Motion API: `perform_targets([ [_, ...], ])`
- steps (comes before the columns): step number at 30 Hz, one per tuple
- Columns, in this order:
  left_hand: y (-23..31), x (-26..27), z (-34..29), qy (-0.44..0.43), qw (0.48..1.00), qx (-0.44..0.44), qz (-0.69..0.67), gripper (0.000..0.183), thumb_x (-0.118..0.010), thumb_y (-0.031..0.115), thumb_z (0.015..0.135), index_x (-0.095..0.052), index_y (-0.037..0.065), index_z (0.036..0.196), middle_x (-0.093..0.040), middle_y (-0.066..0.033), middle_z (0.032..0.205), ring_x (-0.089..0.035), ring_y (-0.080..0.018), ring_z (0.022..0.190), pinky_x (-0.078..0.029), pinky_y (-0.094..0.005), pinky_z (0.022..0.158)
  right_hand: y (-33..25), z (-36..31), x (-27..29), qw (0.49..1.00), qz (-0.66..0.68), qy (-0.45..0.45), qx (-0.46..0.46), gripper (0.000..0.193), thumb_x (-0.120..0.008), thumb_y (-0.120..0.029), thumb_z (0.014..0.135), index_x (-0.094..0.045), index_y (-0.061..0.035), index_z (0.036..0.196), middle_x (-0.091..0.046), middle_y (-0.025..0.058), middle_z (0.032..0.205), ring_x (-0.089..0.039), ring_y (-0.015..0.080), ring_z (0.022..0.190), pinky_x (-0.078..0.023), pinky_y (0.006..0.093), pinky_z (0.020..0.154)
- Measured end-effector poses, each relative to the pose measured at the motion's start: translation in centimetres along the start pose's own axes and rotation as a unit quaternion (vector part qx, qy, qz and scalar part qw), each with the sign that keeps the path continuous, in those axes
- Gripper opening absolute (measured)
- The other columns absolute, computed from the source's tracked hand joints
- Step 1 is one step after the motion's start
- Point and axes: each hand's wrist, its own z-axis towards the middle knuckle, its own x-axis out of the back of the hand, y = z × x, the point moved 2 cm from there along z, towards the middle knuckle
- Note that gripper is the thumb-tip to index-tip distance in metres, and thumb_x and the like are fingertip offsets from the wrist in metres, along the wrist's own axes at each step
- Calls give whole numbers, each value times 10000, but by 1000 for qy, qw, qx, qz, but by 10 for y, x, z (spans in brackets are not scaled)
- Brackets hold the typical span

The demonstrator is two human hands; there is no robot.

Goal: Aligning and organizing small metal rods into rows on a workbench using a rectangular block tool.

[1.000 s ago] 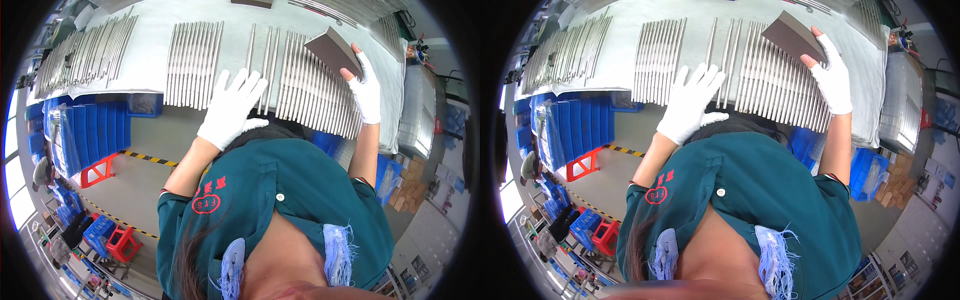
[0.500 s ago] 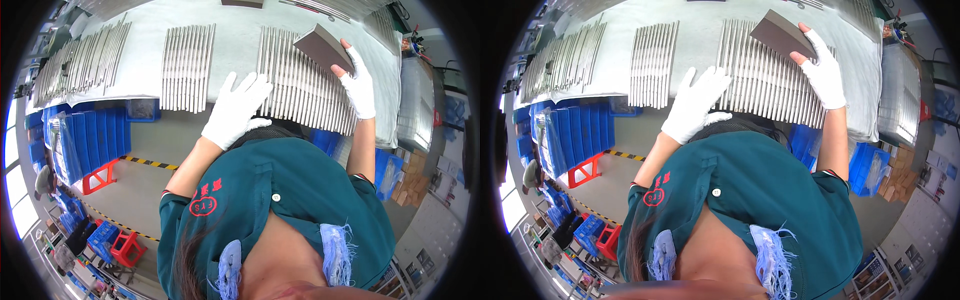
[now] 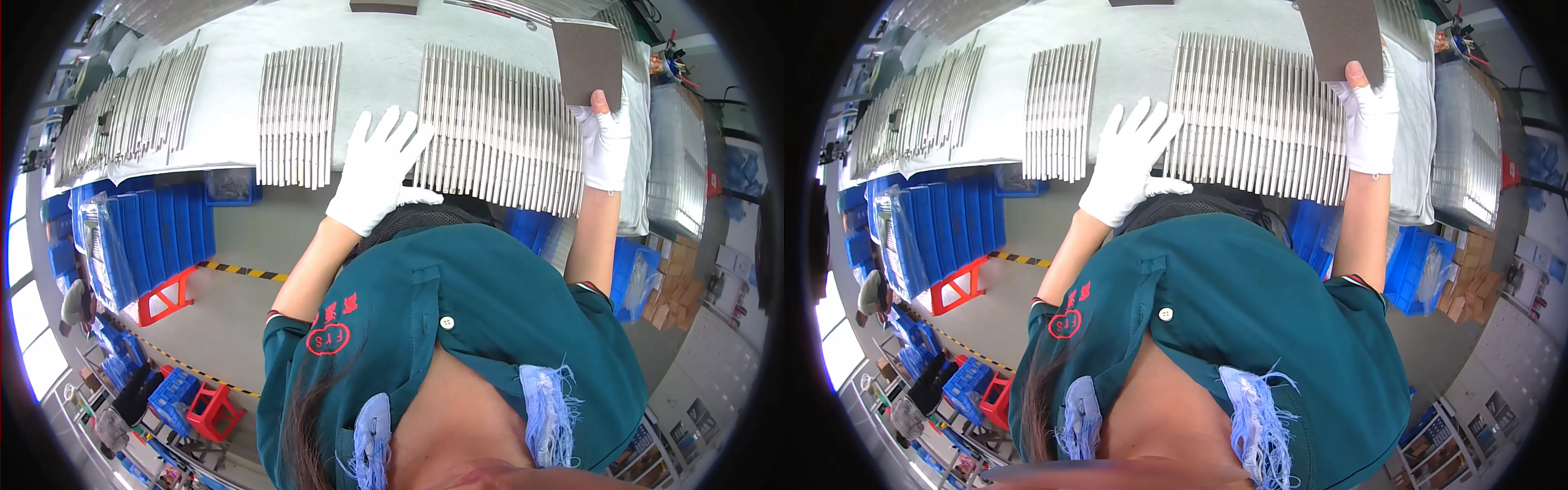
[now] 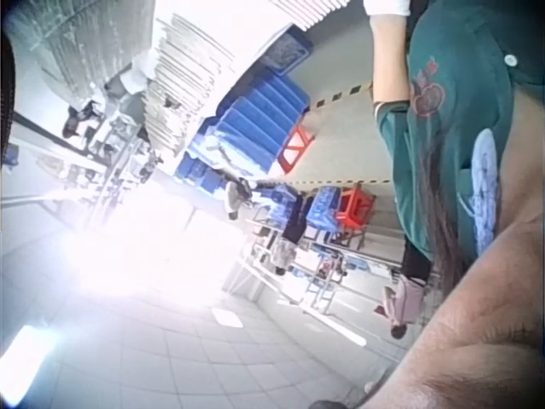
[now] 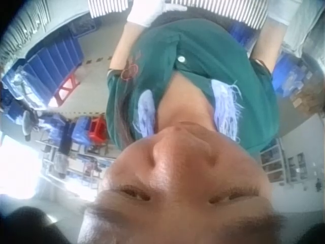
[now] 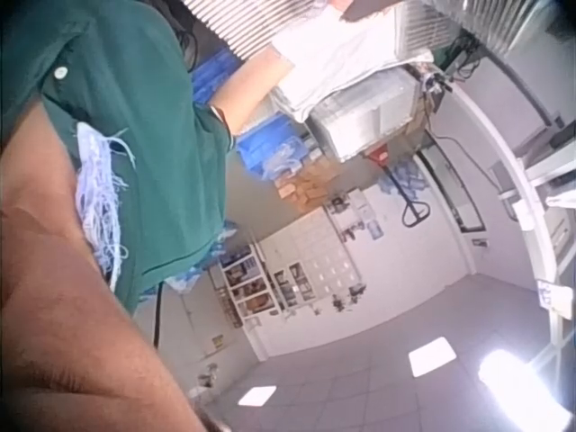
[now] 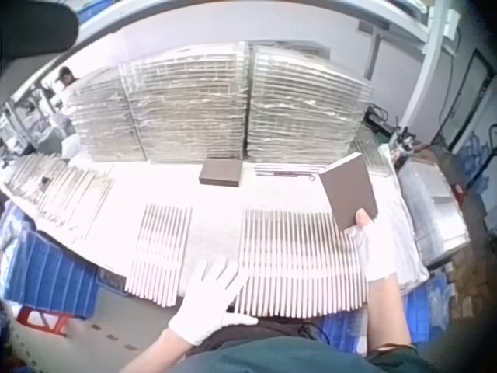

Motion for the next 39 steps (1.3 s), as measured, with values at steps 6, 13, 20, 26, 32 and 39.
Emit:
perform_targets([
  [6, 16, -4, -4, 6, 999, -26, -26, 785, -731, 511, 708, -524, 150, 1373, -511, -116, 1395, -429, -352, 1330, -275, -561, 1120, 9, -1, 11, 1000, -28, 1, -8, 659, -696, -191, 912, -373, -26, 1462, -520, 130, 1341, -542, 250, 1214, -475, 404, 1033],
  [13, 21, -12, -2, 30, 999, -34, -11, 648, -801, 225, 666, -593, 171, 1277, -557, -61, 1331, -476, -311, 1273, -360, -525, 1067, 8, -18, -14, 966, -250, -62, 21, 644, -722, -223, 890, -445, -66, 1450, -546, 126, 1362, -527, 218, 1239, -424, 342, 1042],
  [20, 23, -14, -10, 82, 994, -66, -38, 496, -744, 329, 738, -639, 142, 1186, -606, -46, 1221, -522, -279, 1210, -397, -495, 1025, 17, -24, -20, 941, -311, -136, -3, 607, -737, -224, 865, -512, -116, 1418, -573, 106, 1368, -540, 207, 1239, -393, 309, 1060],
  [26, 30, 7, -7, 114, 988, -92, -49, 465, -737, 409, 712, -684, 124, 1076, -665, -58, 1095, -601, -304, 1112, -462, -476, 948, 0, -27, -32, 906, -346, -237, -47, 583, -704, -184, 869, -516, -122, 1417, -576, 65, 1384, -521, 187, 1279, -388, 318, 1079],
  [32, 38, 17, -6, 49, 985, -61, -156, 395, -715, 318, 777, -625, 96, 1091, -607, -88, 1162, -576, -302, 1073, -489, -388, 897, -2, -27, -62, 906, -217, -348, -101, 517, -706, -110, 857, -577, -98, 1358, -597, 61, 1367, -518, 190, 1294, -383, 305, 1100],
  [39, 41, 20, 0, 41, 983, -86, -157, 403, -706, 276, 806, -588, 33, 1106, -593, -125, 1173, -577, -318, 1027, -505, -388, 849, -17, -8, -48, 875, -252, -397, -115, 509, -589, 8, 885, -549, -90, 1383, -573, 34, 1386, -528, 184, 1266, -467, 323, 1046],
])
